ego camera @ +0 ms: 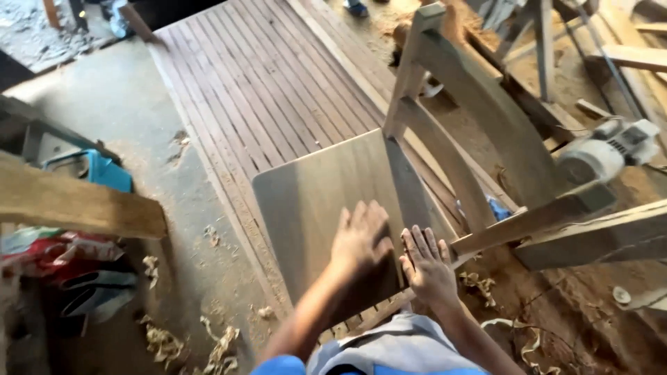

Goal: Assembling and inspecting a wooden chair frame in a workshop environment.

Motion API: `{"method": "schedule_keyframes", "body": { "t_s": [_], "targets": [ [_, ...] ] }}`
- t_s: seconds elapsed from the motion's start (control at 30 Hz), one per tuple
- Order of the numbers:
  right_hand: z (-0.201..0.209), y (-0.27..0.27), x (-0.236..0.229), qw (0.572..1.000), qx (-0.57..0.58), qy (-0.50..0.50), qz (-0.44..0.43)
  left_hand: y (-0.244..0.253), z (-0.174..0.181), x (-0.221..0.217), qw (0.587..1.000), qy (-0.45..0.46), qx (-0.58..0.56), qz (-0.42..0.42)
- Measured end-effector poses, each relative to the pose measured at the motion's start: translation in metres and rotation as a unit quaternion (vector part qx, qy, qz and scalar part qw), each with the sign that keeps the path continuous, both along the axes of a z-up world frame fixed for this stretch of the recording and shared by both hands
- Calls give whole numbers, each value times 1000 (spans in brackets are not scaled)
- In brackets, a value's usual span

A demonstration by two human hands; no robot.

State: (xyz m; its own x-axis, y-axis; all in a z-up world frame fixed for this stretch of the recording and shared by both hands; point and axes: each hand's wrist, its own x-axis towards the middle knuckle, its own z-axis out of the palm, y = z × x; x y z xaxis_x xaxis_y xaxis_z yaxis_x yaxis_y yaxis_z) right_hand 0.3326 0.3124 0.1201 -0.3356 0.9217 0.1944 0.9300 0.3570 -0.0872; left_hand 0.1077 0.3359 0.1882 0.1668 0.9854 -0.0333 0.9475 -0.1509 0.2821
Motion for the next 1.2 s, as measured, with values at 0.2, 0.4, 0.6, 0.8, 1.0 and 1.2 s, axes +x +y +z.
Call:
{"method": "schedule_keyframes", "body": {
  "t_s": [0.2, 0.4, 0.6, 0.8, 1.0, 1.2],
  "targets": [
    [2, 80, -81, 994, 41, -14, 100, -218, -48, -39, 973, 95, 209, 20],
    [2, 211, -230, 987, -82, 36, 130, -374, -196, -101, 754, -178, -11, 632],
    [37, -18, -198, 904, 17, 32, 426, -464, -248, -87, 574, -181, 195, 774],
    [87, 10, -246, 915, -158, -30, 371, -460, -253, -55, 569, -262, 73, 776],
    [54, 126, -328, 960, -146, 49, 236, -414, -228, -61, 654, -348, -2, 671],
    [52, -34, -183, 838, 14, 1, 545, -404, -209, -102, 695, -316, -57, 644]
  ]
}}
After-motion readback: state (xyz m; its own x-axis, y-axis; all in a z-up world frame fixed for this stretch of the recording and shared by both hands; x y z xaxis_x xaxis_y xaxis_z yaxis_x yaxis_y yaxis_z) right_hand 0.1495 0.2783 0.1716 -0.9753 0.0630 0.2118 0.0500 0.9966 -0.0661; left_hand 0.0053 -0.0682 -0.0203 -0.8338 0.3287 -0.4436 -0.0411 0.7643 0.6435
